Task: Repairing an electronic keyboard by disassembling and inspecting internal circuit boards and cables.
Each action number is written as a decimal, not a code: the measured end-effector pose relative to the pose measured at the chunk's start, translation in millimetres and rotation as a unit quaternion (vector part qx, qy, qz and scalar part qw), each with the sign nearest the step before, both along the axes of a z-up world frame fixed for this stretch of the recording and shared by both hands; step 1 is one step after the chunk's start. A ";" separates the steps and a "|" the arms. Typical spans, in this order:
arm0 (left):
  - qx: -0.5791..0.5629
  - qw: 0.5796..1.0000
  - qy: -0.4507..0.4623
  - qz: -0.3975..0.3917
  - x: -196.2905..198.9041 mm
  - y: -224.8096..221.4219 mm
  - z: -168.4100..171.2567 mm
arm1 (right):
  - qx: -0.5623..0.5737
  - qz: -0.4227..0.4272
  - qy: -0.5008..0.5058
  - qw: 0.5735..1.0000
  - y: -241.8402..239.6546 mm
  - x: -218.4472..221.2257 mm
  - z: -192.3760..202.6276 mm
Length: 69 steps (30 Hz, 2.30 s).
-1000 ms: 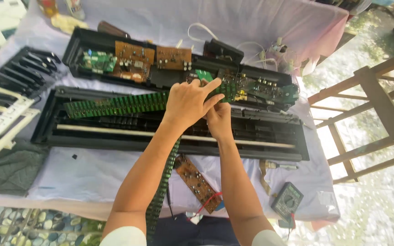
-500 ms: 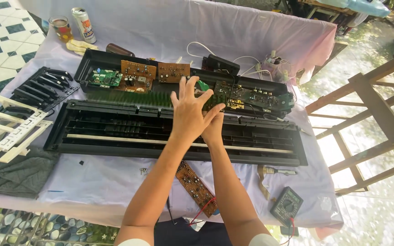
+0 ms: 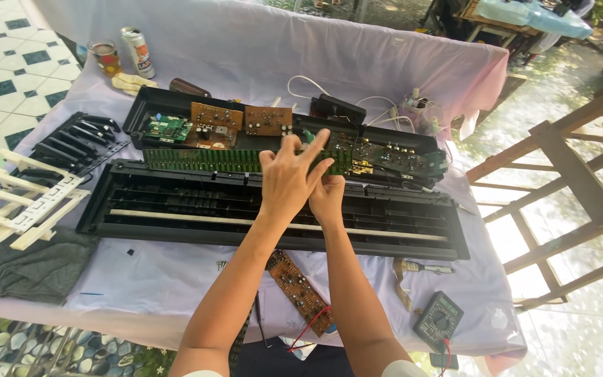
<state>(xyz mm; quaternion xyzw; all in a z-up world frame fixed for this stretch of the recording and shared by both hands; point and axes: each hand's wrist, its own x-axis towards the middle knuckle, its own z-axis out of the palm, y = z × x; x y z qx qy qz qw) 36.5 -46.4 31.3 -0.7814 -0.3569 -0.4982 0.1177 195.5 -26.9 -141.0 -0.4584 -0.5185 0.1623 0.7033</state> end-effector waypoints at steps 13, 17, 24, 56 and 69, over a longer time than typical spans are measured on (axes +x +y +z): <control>-0.078 0.992 0.070 -0.068 3.6 10.5 -15.9 | 0.036 -0.009 0.021 0.999 -19.3 -12.5 -0.3; -0.010 0.996 0.056 -0.069 8.9 17.3 -23.3 | 0.028 -0.008 0.040 0.999 -17.2 -24.0 4.7; 0.011 0.997 0.015 -0.081 18.7 31.7 -42.1 | 0.006 -0.003 0.064 0.998 -21.6 -28.2 11.9; -0.052 0.991 -0.117 -0.035 34.5 69.8 -82.0 | -0.056 0.015 0.158 0.986 -49.6 97.1 8.0; -0.070 0.986 -0.147 -0.025 35.4 69.3 -80.1 | -0.100 0.049 0.177 0.978 39.6 -21.2 79.6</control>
